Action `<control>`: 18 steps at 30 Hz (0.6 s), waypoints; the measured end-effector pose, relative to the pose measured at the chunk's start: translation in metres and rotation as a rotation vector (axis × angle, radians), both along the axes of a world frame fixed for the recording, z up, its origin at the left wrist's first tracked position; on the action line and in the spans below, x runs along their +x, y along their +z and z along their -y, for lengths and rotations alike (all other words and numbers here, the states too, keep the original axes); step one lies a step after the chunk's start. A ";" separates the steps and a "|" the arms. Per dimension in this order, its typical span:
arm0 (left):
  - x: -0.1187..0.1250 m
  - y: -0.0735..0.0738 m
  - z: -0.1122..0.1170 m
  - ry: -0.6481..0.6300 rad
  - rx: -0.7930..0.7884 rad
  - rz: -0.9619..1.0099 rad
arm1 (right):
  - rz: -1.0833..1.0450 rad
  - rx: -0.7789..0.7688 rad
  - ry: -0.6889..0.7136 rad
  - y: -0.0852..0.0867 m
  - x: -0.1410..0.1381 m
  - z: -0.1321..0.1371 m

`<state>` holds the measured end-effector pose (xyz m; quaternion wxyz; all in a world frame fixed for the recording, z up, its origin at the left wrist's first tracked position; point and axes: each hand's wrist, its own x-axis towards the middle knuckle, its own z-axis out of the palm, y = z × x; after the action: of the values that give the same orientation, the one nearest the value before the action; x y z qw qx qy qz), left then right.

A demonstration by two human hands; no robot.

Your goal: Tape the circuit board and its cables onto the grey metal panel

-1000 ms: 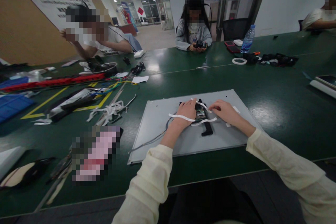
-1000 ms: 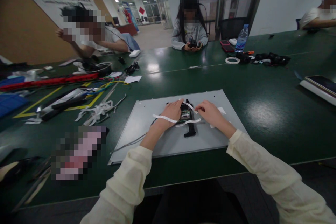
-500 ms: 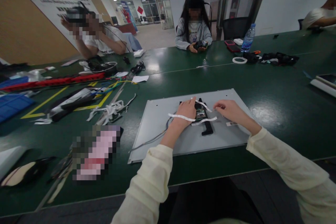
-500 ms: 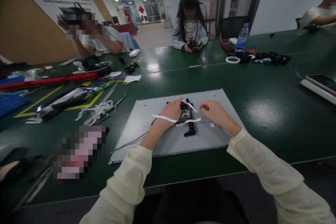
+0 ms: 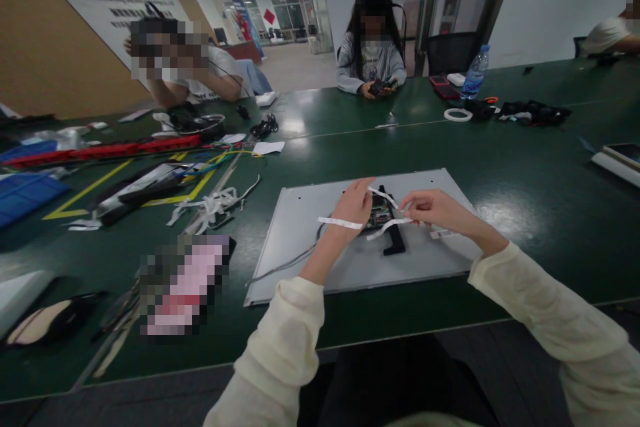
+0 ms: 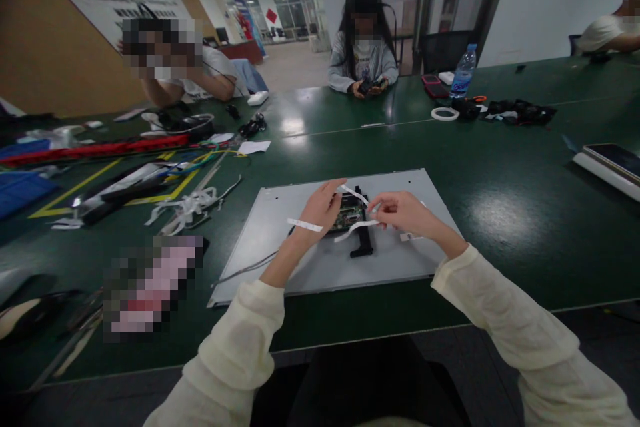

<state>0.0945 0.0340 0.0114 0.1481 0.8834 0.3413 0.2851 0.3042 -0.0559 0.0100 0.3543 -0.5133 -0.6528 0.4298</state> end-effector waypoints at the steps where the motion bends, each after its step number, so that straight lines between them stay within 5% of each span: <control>1: 0.000 0.005 0.004 -0.050 -0.038 0.060 | -0.027 0.017 -0.011 0.003 0.001 0.001; 5: 0.001 0.022 0.023 -0.253 -0.333 0.108 | -0.019 0.105 -0.077 0.013 -0.001 0.005; 8: 0.002 0.027 0.033 -0.289 -0.512 0.033 | 0.055 0.157 -0.108 0.012 -0.003 0.006; 18: -0.002 0.013 0.038 -0.031 -0.269 -0.247 | 0.328 0.336 -0.041 -0.012 -0.010 0.009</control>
<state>0.0923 -0.0043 0.0243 0.2265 0.8890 0.3782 0.1237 0.2941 -0.0654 -0.0022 0.3324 -0.5233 -0.7535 0.2189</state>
